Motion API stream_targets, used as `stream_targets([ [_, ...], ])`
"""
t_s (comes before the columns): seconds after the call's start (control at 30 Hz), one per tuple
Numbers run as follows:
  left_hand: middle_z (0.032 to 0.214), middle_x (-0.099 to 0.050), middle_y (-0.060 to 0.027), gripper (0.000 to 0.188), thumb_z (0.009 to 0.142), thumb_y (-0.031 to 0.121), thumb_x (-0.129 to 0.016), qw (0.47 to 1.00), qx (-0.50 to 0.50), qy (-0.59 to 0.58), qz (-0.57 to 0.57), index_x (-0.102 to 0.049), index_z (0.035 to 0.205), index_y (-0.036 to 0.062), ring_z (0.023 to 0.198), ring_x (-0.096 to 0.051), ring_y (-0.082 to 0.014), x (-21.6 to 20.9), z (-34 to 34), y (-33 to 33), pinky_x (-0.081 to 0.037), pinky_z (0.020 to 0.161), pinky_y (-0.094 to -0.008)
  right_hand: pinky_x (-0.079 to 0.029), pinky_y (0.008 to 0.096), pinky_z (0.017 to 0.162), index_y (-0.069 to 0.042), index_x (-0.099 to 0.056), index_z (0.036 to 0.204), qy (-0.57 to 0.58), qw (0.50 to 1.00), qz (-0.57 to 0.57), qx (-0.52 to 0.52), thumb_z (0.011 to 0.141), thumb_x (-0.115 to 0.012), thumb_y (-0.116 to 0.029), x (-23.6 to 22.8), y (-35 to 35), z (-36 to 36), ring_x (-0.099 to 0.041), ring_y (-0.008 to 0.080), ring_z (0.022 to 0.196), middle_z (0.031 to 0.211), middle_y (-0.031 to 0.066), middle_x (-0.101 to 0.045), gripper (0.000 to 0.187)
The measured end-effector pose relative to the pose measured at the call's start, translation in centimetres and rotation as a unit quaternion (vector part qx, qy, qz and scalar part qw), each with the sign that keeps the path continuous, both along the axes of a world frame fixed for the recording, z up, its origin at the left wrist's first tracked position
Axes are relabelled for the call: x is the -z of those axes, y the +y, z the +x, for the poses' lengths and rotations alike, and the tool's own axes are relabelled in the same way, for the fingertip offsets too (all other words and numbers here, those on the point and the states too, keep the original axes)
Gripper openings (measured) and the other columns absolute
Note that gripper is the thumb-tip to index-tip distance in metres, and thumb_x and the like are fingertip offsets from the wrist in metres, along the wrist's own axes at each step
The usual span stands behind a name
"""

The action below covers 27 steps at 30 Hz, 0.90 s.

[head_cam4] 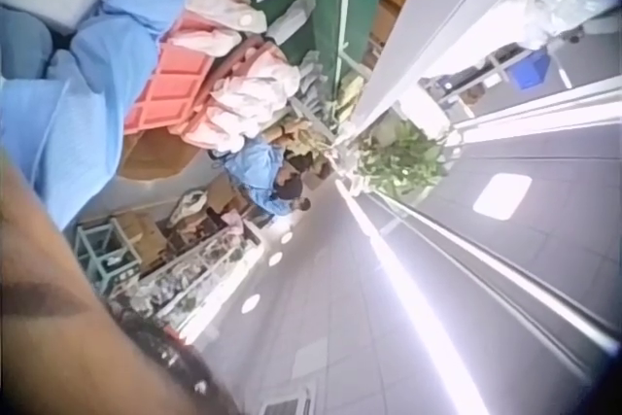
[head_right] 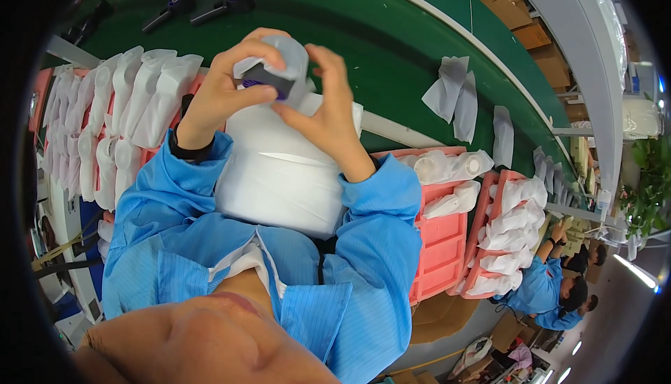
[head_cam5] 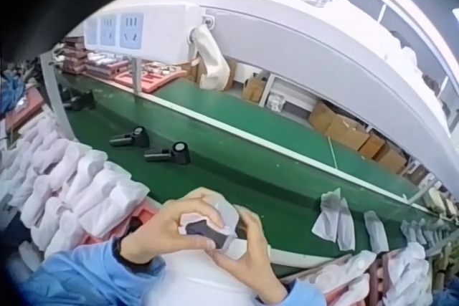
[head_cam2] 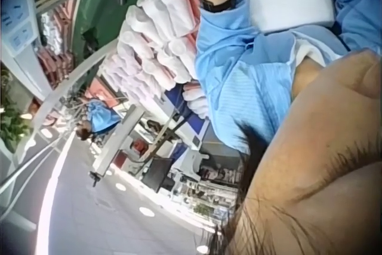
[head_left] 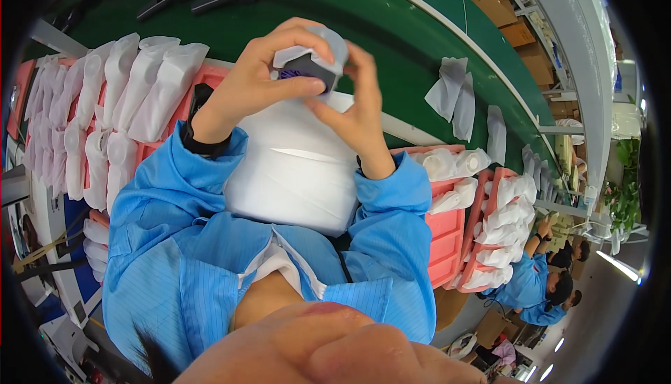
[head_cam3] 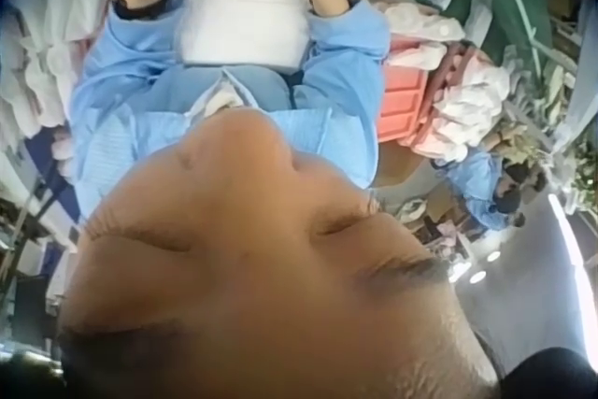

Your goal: The person picks up a hair dryer, wraps it in a white protective sheet by hand, and places the wrapped item into a pink tray, repeating the process for multiple hair dryers.

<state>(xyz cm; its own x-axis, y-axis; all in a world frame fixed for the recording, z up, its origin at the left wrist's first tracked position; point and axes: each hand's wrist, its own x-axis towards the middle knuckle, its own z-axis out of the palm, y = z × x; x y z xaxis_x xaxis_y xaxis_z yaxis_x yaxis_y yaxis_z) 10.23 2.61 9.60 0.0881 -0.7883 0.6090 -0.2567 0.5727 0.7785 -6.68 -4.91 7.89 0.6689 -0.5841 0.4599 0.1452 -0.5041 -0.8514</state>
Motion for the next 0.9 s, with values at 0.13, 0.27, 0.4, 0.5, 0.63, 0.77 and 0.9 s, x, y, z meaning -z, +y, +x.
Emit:
stream_targets([
  [0.13,0.122,-0.049,-0.0087,0.033,0.072,0.013,-0.076,0.986,-0.062,0.149,0.051,-0.063,0.103,0.0117,0.104,-0.054,-0.0221,-0.5,-1.2,0.4,-0.047,0.080,-0.0309,-0.050,0.0322,0.075,-0.001,-0.052,0.116,0.100,0.992,-0.068,-0.020,0.073,-0.069,-0.004,0.8,-0.8,-1.0,-0.061,0.0196,0.091,0.105,0.0105,-0.062,0.046],
  [0.27,0.123,-0.049,-0.0092,0.024,0.073,0.015,-0.076,0.978,-0.183,0.090,0.036,-0.065,0.094,0.0105,0.110,-0.050,-0.0233,-0.5,-3.2,0.8,-0.044,0.086,-0.0330,-0.050,0.0329,0.072,-0.001,-0.056,0.112,0.143,0.974,-0.130,0.115,0.074,-0.068,-0.004,1.5,-0.7,-0.9,-0.064,0.0222,0.081,0.093,0.0112,-0.066,0.040],
  [0.4,0.121,-0.051,-0.0095,0.016,0.073,0.015,-0.076,0.962,-0.252,-0.077,-0.066,-0.066,0.084,0.0090,0.110,-0.050,-0.0257,0.9,-4.0,0.3,-0.043,0.085,-0.0348,-0.050,0.0328,0.070,0.000,-0.056,0.111,0.160,0.956,-0.179,0.168,0.076,-0.067,-0.006,1.8,-0.3,-0.3,-0.065,0.0229,0.081,0.091,0.0138,-0.066,0.037],
  [0.5,0.118,-0.052,-0.0099,0.013,0.072,0.015,-0.076,0.942,-0.290,-0.139,-0.100,-0.067,0.079,0.0080,0.108,-0.052,-0.0270,0.8,-4.1,0.1,-0.044,0.084,-0.0358,-0.049,0.0325,0.070,0.001,-0.055,0.112,0.148,0.966,-0.154,0.148,0.077,-0.066,-0.007,1.3,-0.3,-0.5,-0.065,0.0225,0.082,0.093,0.0146,-0.066,0.037],
  [0.63,0.113,-0.055,-0.0111,0.013,0.072,0.015,-0.075,0.936,-0.334,-0.093,-0.065,-0.067,0.076,0.0070,0.105,-0.054,-0.0282,0.6,-2.1,-0.7,-0.044,0.083,-0.0367,-0.049,0.0323,0.073,0.003,-0.054,0.113,0.126,0.991,0.017,0.047,0.080,-0.065,-0.009,0.6,-1.0,-1.3,-0.065,0.0218,0.084,0.096,0.0140,-0.065,0.037],
  [0.77,0.115,-0.055,-0.0127,0.017,0.076,0.020,-0.073,0.927,-0.375,-0.021,0.019,-0.066,0.083,0.0060,0.102,-0.057,-0.0291,2.5,2.3,-5.4,-0.046,0.084,-0.0373,-0.047,0.0323,0.080,0.005,-0.052,0.118,0.159,0.960,0.226,-0.043,0.081,-0.064,-0.010,1.2,-3.2,-2.4,-0.063,0.0220,0.092,0.101,0.0144,-0.064,0.042],
  [0.9,0.122,-0.053,-0.0141,0.035,0.078,0.027,-0.068,0.793,-0.535,-0.174,0.233,-0.062,0.108,0.0108,0.106,-0.057,-0.0337,7.7,9.2,-9.8,-0.048,0.086,-0.0395,-0.044,0.0326,0.089,0.004,-0.048,0.125,0.179,0.964,0.130,0.146,0.080,-0.065,-0.011,4.1,-7.5,-2.6,-0.059,0.0245,0.103,0.111,0.0162,-0.061,0.050],
])
